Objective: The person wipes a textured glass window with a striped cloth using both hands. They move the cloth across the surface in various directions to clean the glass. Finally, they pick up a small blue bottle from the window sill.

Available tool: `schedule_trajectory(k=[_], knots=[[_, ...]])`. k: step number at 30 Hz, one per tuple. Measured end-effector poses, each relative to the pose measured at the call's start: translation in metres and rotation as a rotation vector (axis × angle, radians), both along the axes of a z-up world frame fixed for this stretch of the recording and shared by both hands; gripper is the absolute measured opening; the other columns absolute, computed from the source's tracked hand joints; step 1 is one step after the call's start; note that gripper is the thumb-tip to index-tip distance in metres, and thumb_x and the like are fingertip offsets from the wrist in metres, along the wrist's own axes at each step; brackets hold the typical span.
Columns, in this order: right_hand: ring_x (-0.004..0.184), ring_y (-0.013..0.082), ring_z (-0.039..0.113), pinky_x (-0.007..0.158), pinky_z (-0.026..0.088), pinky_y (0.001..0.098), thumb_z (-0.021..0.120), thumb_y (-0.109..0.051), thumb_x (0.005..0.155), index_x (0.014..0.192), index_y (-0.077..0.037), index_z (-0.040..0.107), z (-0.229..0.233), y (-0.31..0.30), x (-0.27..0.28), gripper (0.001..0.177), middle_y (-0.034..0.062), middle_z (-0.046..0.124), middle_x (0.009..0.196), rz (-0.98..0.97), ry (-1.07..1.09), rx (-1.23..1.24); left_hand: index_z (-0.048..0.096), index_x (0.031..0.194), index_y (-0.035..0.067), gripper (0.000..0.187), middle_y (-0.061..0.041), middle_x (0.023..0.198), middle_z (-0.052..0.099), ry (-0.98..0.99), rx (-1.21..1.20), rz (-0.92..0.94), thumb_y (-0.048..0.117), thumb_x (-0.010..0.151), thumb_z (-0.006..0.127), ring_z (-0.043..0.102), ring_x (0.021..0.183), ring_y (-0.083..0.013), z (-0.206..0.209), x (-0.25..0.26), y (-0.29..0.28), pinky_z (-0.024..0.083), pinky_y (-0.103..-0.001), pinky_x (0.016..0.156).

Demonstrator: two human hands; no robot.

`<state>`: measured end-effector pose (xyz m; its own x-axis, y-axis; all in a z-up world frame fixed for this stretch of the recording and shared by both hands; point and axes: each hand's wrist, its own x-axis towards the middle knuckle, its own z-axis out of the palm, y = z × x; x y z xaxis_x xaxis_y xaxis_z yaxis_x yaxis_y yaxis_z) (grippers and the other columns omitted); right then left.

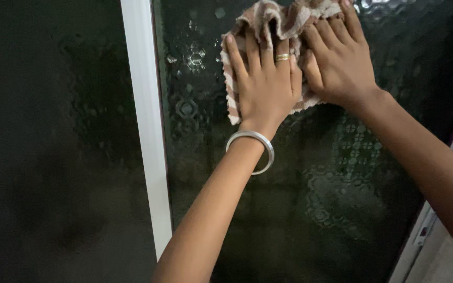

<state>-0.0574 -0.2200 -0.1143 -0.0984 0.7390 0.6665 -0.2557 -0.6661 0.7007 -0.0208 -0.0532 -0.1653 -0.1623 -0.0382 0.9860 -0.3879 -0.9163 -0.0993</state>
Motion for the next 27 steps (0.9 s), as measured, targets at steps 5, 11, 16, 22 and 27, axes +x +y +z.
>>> schedule_trajectory(k=[5, 11, 16, 22, 27], knots=[[0.132, 0.0397, 0.056, 0.132, 0.026, 0.0527, 0.05, -0.021, 0.114, 0.14, 0.009, 0.057, -0.006, -0.002, 0.002, 0.04, 0.0248, 0.061, 0.134, 0.14, 0.12, 0.014, 0.052, 0.15, 0.005, 0.053, -0.02, 0.156, 0.049, -0.067, -0.018, -0.023, 0.032, 0.106, 0.044, 0.034, 0.151, -0.0414, -0.002, 0.002, -0.001, 0.005, -0.066, 0.128], [0.129, 0.0356, 0.055, 0.133, 0.025, 0.0504, 0.054, -0.022, 0.11, 0.139, 0.007, 0.057, -0.012, -0.006, 0.006, 0.041, 0.0216, 0.061, 0.133, 0.067, 0.057, 0.052, 0.054, 0.149, 0.005, 0.054, -0.019, 0.154, 0.05, -0.023, 0.017, -0.038, 0.036, 0.105, 0.046, 0.033, 0.151, -0.0417, -0.003, 0.005, 0.0, 0.004, -0.066, 0.127], [0.129, 0.0386, 0.055, 0.133, 0.023, 0.0507, 0.054, -0.017, 0.107, 0.137, 0.01, 0.056, -0.017, -0.009, 0.005, 0.041, 0.0243, 0.06, 0.132, 0.095, 0.044, 0.019, 0.052, 0.151, 0.007, 0.054, -0.018, 0.16, 0.046, -0.042, 0.024, -0.01, 0.036, 0.106, 0.049, 0.032, 0.153, -0.0418, -0.006, 0.008, -0.001, 0.003, -0.066, 0.128], [0.129, 0.0378, 0.055, 0.133, 0.018, 0.0493, 0.054, -0.016, 0.106, 0.139, 0.01, 0.056, -0.023, -0.012, 0.012, 0.043, 0.0241, 0.061, 0.13, 0.086, 0.065, 0.066, 0.046, 0.157, 0.008, 0.059, -0.019, 0.162, 0.042, -0.033, 0.034, 0.037, 0.038, 0.107, 0.05, 0.033, 0.153, -0.0417, -0.005, 0.008, -0.001, 0.003, -0.067, 0.127], [0.128, 0.036, 0.056, 0.135, 0.019, 0.0487, 0.053, -0.016, 0.106, 0.137, 0.009, 0.056, -0.027, -0.009, 0.014, 0.04, 0.0228, 0.062, 0.13, 0.127, 0.028, 0.093, 0.053, 0.15, 0.011, 0.05, -0.015, 0.159, 0.045, 0.13, 0.08, 0.014, 0.037, 0.108, 0.046, 0.031, 0.155, -0.0398, -0.003, -0.011, 0.004, 0.003, -0.065, 0.128]])
